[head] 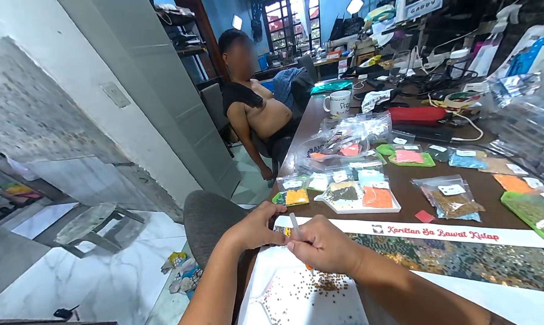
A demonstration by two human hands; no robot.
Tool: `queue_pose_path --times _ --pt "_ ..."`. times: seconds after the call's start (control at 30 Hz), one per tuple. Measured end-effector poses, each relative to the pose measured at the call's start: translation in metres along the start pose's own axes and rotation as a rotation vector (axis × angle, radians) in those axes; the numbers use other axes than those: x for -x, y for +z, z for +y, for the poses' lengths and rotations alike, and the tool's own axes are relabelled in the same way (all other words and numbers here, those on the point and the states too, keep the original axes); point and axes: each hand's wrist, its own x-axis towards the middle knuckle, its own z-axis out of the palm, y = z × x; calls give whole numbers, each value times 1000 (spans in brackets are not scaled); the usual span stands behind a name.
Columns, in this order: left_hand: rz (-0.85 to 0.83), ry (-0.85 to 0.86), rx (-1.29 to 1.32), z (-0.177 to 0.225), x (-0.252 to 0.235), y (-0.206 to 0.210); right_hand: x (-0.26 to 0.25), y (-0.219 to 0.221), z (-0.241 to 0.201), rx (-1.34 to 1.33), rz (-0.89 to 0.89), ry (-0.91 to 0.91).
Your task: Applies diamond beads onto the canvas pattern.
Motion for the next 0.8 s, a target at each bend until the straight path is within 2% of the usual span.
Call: queue_pose_path --times 0.23,0.37,0.47,0.6,0.8 --pt "-6 -9 13 -1 0 -1 0 0 0 -27 7 25" --pt "25 -33 13 -1 0 -1 -3 -2 -1 -77 95 23" --pt "58 -91 22 5 4 0 -6 -2 -1 -82 189 70" --pt "12 -99 90 12 7 2 -9 -3 -2 -57 281 173" --pt "-21 -80 189 10 6 2 -9 -2 4 -6 324 245"
